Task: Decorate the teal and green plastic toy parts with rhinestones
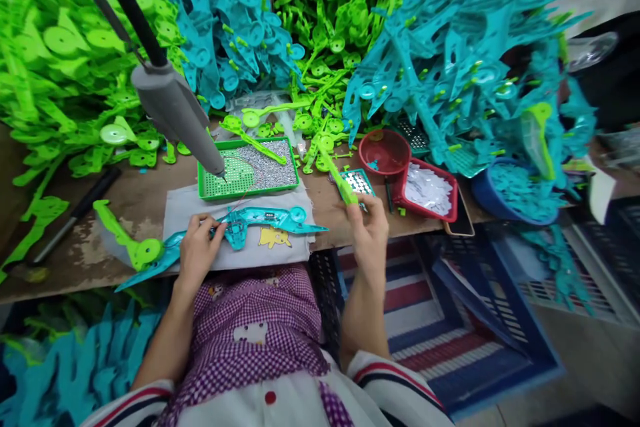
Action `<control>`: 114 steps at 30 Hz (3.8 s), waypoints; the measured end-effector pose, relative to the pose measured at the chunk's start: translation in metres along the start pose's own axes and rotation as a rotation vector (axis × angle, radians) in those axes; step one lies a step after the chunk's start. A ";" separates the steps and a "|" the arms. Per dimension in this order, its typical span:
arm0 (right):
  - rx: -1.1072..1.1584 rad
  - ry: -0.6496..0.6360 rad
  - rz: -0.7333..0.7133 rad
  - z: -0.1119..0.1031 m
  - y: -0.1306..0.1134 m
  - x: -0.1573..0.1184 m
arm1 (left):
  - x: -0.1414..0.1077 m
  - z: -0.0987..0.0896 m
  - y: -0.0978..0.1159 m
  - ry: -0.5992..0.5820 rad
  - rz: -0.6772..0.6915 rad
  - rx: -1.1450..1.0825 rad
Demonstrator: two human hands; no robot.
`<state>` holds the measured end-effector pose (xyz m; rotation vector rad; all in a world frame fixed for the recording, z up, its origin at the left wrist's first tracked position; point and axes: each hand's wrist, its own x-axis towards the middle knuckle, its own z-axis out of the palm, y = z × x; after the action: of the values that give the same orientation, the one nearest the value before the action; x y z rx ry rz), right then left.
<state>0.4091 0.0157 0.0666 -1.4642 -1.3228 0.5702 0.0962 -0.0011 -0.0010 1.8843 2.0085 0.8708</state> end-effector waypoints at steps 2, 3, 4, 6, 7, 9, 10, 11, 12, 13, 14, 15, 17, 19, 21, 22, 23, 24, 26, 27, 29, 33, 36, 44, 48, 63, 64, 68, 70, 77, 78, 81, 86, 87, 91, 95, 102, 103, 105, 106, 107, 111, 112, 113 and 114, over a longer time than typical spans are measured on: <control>-0.082 -0.185 -0.034 -0.026 0.000 -0.018 | 0.000 0.000 0.001 -0.004 0.000 0.003; -0.114 -0.262 -0.048 -0.032 0.002 -0.022 | 0.000 0.000 0.001 -0.005 -0.001 0.005; -0.140 -0.320 -0.059 -0.032 0.006 -0.022 | 0.000 0.000 0.001 -0.006 -0.003 0.009; -0.168 -0.382 -0.083 -0.019 0.017 -0.011 | 0.000 -0.001 0.002 -0.008 -0.013 0.024; -0.170 -0.389 -0.094 -0.009 0.023 -0.001 | 0.000 -0.001 0.002 -0.012 -0.020 0.033; -0.151 -0.365 -0.111 0.013 0.035 0.025 | 0.000 -0.001 0.002 -0.019 -0.033 0.047; -0.143 -0.331 -0.106 0.020 0.038 0.038 | 0.000 -0.001 0.002 -0.023 -0.038 0.050; -0.140 -0.297 -0.094 0.024 0.038 0.048 | 0.000 -0.002 0.002 -0.027 -0.040 0.049; -0.141 -0.273 -0.081 0.023 0.036 0.054 | 0.000 -0.002 0.002 -0.031 -0.041 0.046; -0.141 -0.265 -0.070 0.018 0.031 0.056 | 0.000 -0.002 0.002 -0.035 -0.043 0.042; -0.142 -0.272 -0.064 0.009 0.025 0.053 | 0.000 -0.002 0.003 -0.039 -0.046 0.039; -0.142 -0.292 -0.066 -0.003 0.018 0.046 | 0.000 -0.002 0.003 -0.040 -0.050 0.041; -0.145 -0.336 -0.078 -0.029 0.007 0.025 | 0.000 -0.001 0.004 -0.039 -0.061 0.066; -0.170 -0.353 -0.081 -0.047 0.004 0.004 | 0.000 -0.001 0.005 -0.043 -0.072 0.110; -0.186 -0.345 -0.074 -0.050 0.010 -0.007 | 0.000 -0.001 0.006 -0.052 -0.085 0.145; -0.182 -0.333 -0.069 -0.046 0.016 -0.006 | 0.000 -0.001 0.006 -0.058 -0.091 0.154; -0.168 -0.319 -0.068 -0.038 0.023 -0.002 | 0.000 -0.001 0.006 -0.064 -0.096 0.159; -0.149 -0.305 -0.071 -0.030 0.030 0.004 | 0.001 -0.001 0.006 -0.068 -0.098 0.161; -0.114 -0.283 -0.089 -0.014 0.038 0.019 | 0.001 -0.001 0.006 -0.069 -0.095 0.157; -0.107 -0.289 -0.102 -0.008 0.037 0.024 | 0.001 -0.001 0.006 -0.066 -0.088 0.151; -0.123 -0.326 -0.131 -0.007 0.030 0.025 | 0.001 -0.002 0.005 -0.054 -0.067 0.136; -0.224 -0.374 -0.149 -0.020 0.012 -0.006 | 0.000 -0.005 0.001 -0.051 0.003 0.076; -0.275 -0.368 -0.118 -0.010 0.017 -0.028 | -0.002 -0.008 -0.001 -0.058 0.056 0.030; -0.442 -0.618 -0.016 0.041 0.038 -0.007 | -0.004 -0.009 -0.005 -0.041 0.117 0.000; -0.587 -0.817 -0.118 0.035 0.029 0.017 | -0.003 -0.008 -0.004 -0.011 0.124 0.006; -0.614 -0.973 -0.180 0.031 0.018 0.041 | -0.006 -0.005 -0.013 0.044 0.289 -0.021; -0.615 -0.992 -0.185 0.032 0.016 0.043 | -0.006 -0.006 -0.013 0.043 0.287 -0.018; -0.597 -1.062 -0.204 0.032 0.014 0.044 | -0.008 -0.011 -0.016 0.015 0.265 -0.013; -0.553 -1.057 -0.227 0.032 0.016 0.040 | -0.010 -0.014 -0.018 0.005 0.251 -0.008; -0.517 -1.020 -0.234 0.031 0.020 0.034 | -0.010 -0.020 -0.021 -0.031 0.274 -0.008; -0.519 -1.016 -0.233 0.032 0.019 0.035 | -0.010 -0.020 -0.022 -0.029 0.282 -0.006; -0.535 -1.025 -0.244 0.036 0.017 0.042 | -0.009 -0.020 -0.022 -0.016 0.301 0.003; -0.562 -1.089 -0.272 0.033 0.015 0.042 | -0.012 -0.023 -0.022 -0.049 0.289 -0.012; -0.561 -1.096 -0.270 0.032 0.017 0.039 | -0.013 -0.025 -0.023 -0.061 0.280 -0.018; -0.501 -1.069 -0.233 0.031 0.030 0.025 | -0.014 -0.030 -0.025 -0.079 0.246 -0.038; -0.370 -0.915 -0.170 0.024 0.030 0.008 | -0.015 -0.036 -0.022 -0.053 0.200 -0.053; 0.150 -0.720 0.191 0.077 -0.018 -0.032 | -0.026 -0.035 -0.013 0.136 0.369 0.031; 0.232 -0.749 0.263 0.093 -0.023 -0.036 | -0.027 -0.035 -0.015 0.154 0.434 0.056; 0.448 -0.740 0.428 0.124 -0.029 -0.041 | -0.029 -0.035 -0.018 0.177 0.549 0.092; 0.548 -0.718 0.501 0.136 -0.031 -0.041 | -0.030 -0.034 -0.019 0.185 0.588 0.097; 0.628 -0.693 0.558 0.144 -0.031 -0.039 | -0.030 -0.034 -0.021 0.192 0.614 0.093; 0.703 -0.693 0.603 0.152 -0.030 -0.026 | -0.030 -0.028 -0.023 0.161 0.594 0.057; 0.671 -0.708 0.581 0.150 -0.028 -0.024 | -0.029 -0.026 -0.023 0.134 0.562 0.060; 0.615 -0.721 0.550 0.148 -0.026 -0.023 | -0.028 -0.024 -0.022 0.103 0.530 0.066; 0.542 -0.725 0.513 0.147 -0.025 -0.023 | -0.028 -0.022 -0.022 0.075 0.504 0.071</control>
<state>0.2662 0.0454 0.0306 -1.1570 -1.1519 1.7726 0.0698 -0.0328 -0.0025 2.4864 1.6375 1.0073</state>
